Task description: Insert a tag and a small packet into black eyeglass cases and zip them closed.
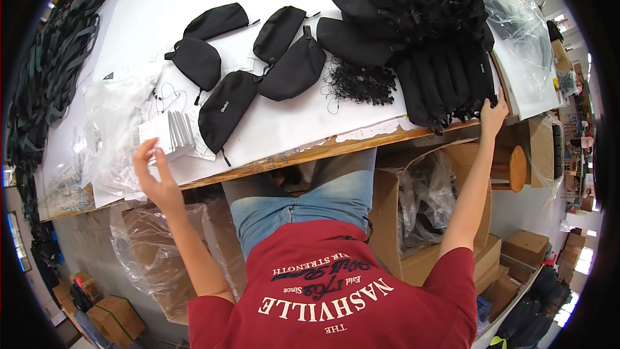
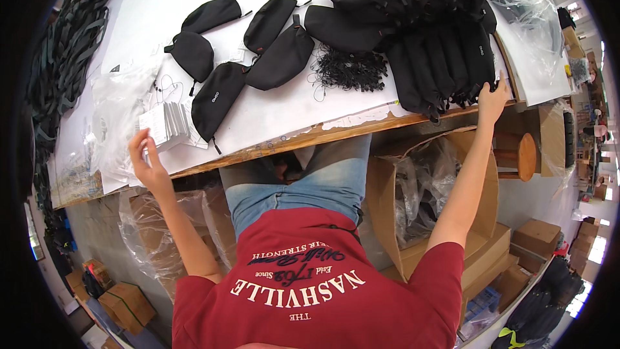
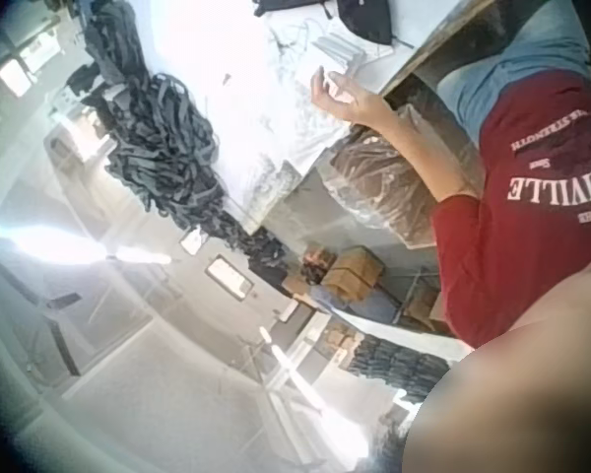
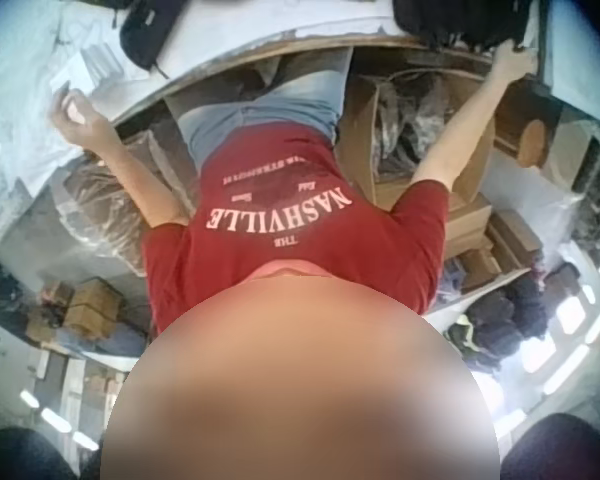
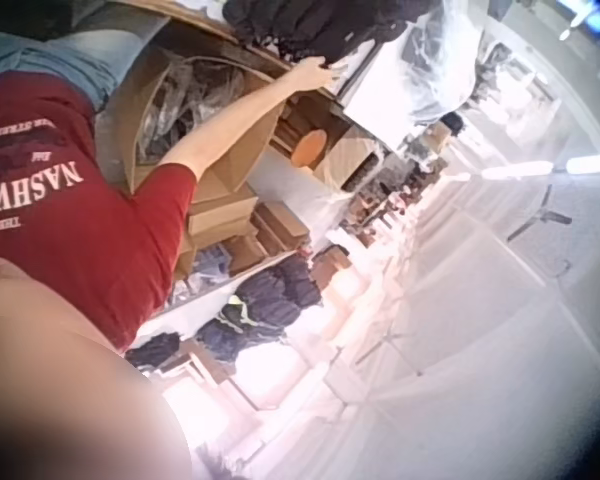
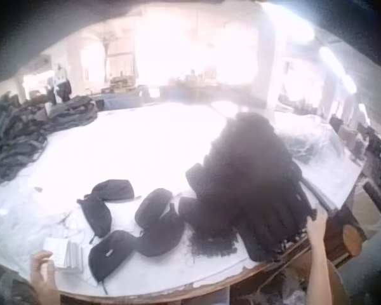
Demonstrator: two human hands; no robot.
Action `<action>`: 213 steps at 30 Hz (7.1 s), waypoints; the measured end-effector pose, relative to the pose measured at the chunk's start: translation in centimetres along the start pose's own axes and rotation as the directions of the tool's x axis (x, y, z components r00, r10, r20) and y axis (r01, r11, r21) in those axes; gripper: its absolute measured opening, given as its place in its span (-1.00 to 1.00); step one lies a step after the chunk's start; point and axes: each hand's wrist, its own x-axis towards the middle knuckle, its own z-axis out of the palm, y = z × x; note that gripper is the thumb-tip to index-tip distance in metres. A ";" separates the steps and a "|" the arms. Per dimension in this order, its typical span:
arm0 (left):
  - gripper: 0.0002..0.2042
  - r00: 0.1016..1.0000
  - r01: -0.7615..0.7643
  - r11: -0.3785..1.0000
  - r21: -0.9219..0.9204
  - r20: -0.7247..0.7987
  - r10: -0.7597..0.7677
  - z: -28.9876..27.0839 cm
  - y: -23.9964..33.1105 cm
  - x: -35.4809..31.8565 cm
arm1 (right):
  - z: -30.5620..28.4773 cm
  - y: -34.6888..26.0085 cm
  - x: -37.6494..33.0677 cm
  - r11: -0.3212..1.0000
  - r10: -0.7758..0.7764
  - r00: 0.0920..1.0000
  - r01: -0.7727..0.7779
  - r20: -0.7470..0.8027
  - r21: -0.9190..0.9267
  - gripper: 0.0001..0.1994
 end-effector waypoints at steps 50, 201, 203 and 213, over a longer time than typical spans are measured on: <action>-0.67 0.978 0.190 0.905 0.380 0.008 -0.209 -4.7 -9.5 2.6 | -15.8 -33.7 0.4 0.208 -0.344 0.901 -0.201 0.264 0.957 -0.93; -0.80 0.892 -0.029 0.999 0.024 0.451 0.015 17.3 0.3 1.2 | -23.8 -27.8 -14.2 0.068 -0.725 0.223 -0.918 0.652 0.390 -0.89; -0.79 0.862 -0.150 0.985 0.089 0.499 0.086 18.6 -4.9 3.5 | -24.2 -28.1 -14.2 0.030 -0.726 0.222 -0.935 0.650 0.354 -0.89; -0.82 0.901 -0.115 0.993 0.029 0.423 0.092 18.2 -1.5 3.1 | -24.3 -27.3 -14.9 0.028 -0.717 0.237 -0.930 0.656 0.366 -0.89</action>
